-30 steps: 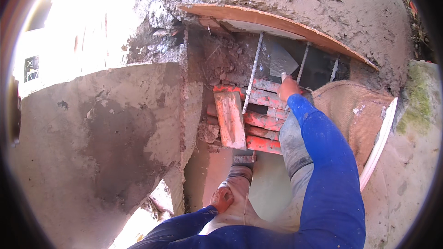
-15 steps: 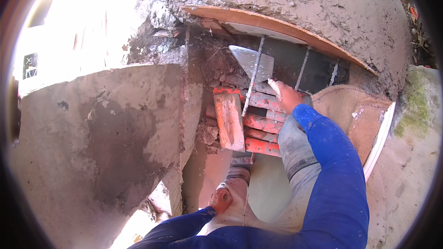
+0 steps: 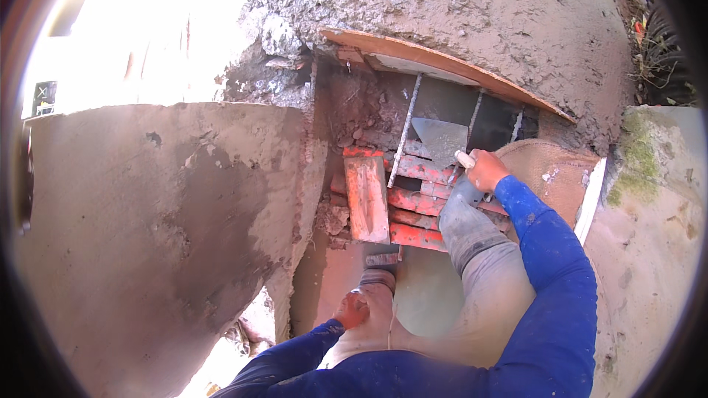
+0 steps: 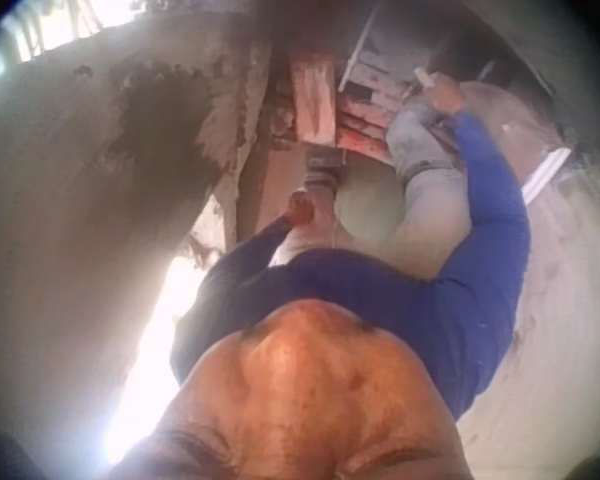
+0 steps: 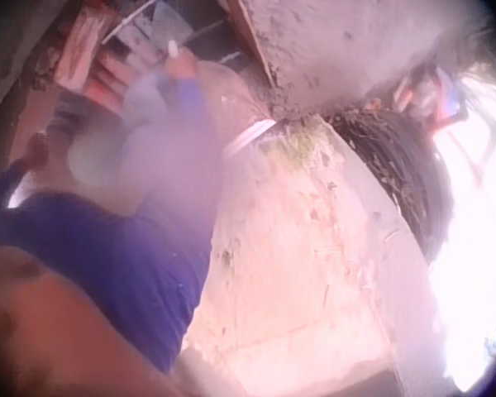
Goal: The person applies wet cement to a wall using a trowel and smooths it with a float. They repeatedly scoop cement from a hawk and spread it over the surface, working around a window opening.
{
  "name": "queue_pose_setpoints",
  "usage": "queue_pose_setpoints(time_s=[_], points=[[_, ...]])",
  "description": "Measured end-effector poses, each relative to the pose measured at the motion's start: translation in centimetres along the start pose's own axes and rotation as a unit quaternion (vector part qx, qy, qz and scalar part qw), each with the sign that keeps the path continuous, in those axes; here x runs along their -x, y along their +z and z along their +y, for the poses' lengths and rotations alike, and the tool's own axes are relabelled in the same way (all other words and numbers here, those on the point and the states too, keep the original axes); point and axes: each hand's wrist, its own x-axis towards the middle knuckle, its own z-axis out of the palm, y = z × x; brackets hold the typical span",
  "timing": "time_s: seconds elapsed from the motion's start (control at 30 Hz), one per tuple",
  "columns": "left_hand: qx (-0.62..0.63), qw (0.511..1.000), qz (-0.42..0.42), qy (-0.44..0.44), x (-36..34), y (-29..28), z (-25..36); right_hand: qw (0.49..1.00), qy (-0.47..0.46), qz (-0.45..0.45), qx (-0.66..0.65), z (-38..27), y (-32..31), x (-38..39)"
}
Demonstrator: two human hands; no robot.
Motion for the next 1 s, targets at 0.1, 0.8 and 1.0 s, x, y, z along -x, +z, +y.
queue_pose_setpoints(time_s=[0.1,0.8,1.0], points=[[0.060,0.993,0.052,0.082,-1.2,-1.3,-0.1,1.000,-0.005,0.022,-0.014,-0.9,-1.3,2.3],[0.154,0.967,0.160,0.128,9.9,-20.8,5.6,0.887,0.019,0.058,-0.459,-8.1,-1.4,20.0],[0.033,0.997,0.003,-0.074,16.8,-17.7,0.9,0.876,-0.004,0.037,-0.480,-11.6,-1.5,21.7]])
